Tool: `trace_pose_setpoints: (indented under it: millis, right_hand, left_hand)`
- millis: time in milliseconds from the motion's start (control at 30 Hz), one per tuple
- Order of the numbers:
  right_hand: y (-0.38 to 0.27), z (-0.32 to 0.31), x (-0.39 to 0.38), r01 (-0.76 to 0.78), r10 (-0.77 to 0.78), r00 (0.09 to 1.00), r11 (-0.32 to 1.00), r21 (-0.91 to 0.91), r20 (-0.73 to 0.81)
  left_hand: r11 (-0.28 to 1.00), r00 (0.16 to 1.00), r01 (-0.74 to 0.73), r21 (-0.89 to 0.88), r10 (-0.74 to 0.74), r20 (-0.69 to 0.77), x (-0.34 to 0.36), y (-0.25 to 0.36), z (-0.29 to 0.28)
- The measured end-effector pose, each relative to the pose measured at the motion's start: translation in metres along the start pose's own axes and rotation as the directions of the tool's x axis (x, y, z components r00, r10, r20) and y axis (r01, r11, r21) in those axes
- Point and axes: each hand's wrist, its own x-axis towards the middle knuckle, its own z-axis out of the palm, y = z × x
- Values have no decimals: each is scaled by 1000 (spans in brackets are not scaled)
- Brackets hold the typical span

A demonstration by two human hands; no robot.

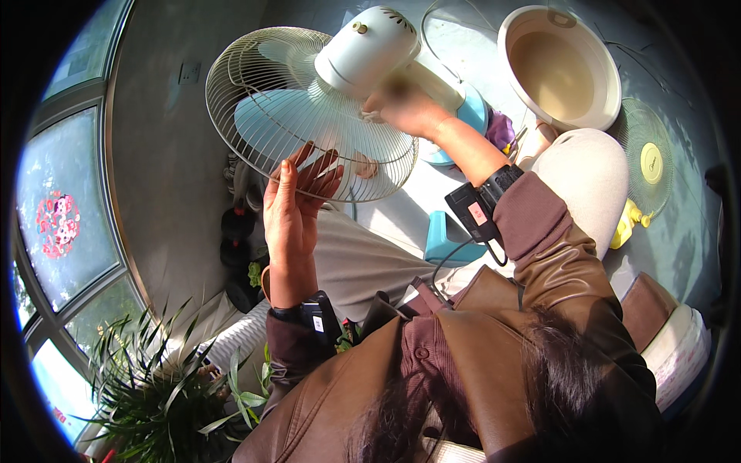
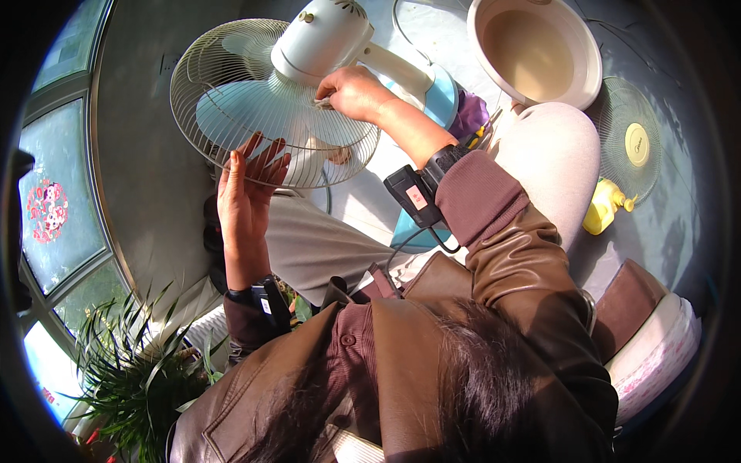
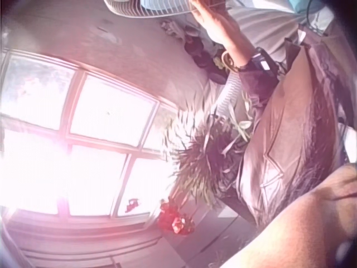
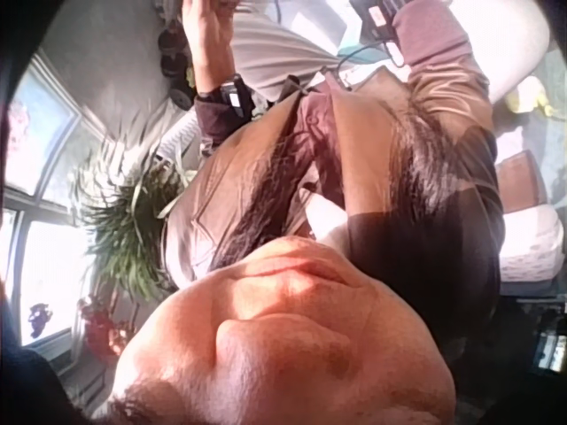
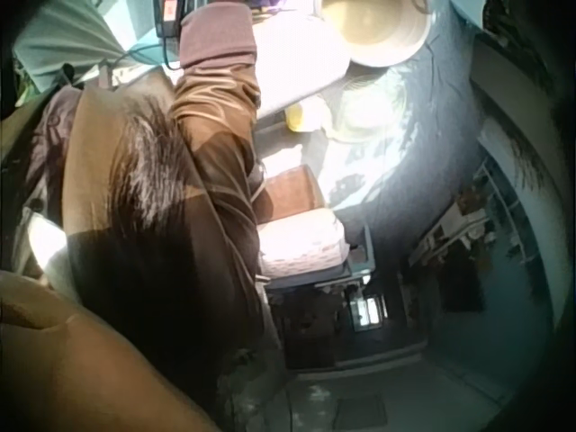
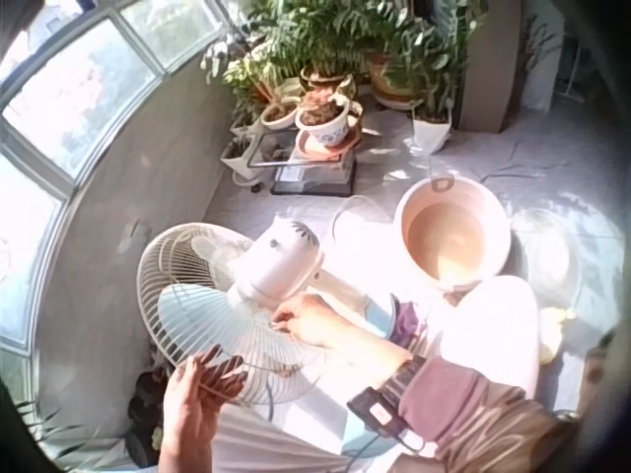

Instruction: The person cleans a white pedestal fan by removing the front grille, wiping the fan blades and grille with a cloth, and reattaching the grille. They dip the cloth in a bucket of water and use a spray bottle to apply cleaning solution to the fan components.

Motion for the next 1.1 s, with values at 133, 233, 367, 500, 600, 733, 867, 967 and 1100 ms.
trace_pose_setpoints:
  millis: [133, 233, 367, 500, 600, 733, 867, 967, 1100]
  right_hand:
    - [4, -7, -1, -312, 236, 947, 839, 445, 217]
    - [5, 4, -4, -202, 240, 970, 875, 440, -31]
    - [0, 26, -17, 6, -117, 844, 978, -209, -523]
    - [-6, 35, -30, 282, -305, 838, 952, -118, -453]
    - [-7, 27, -29, 244, -265, 884, 964, -104, -384]
    - [-8, 10, -17, 109, -112, 970, 994, -23, -214]
    - [-15, 5, -13, 42, -36, 958, 999, 15, -284]
    - [-23, 15, -14, 240, -335, 826, 937, -254, -454]
    - [-25, 27, -14, 241, -377, 829, 907, -345, -414]
  left_hand:
    - [1000, 1000, 16, -24, -17, -22, -3, 0, -4]
    - [997, 999, 21, -71, -19, 28, -5, -5, -2]
    - [997, 998, -1, -78, 6, 67, -4, -10, 1]
    - [1000, 999, -6, 4, 6, 41, 0, -11, 1]
    - [1000, 1000, -20, 9, 20, 20, 1, -12, 2]
    - [1000, 1000, -17, 17, 16, 26, -1, -8, 1]
    - [1000, 1000, 15, 13, -15, 5, 0, -2, 0]
    - [999, 997, 11, -34, -8, 81, -1, -5, 4]
    - [1000, 997, 10, -6, -10, 71, -1, -8, 6]
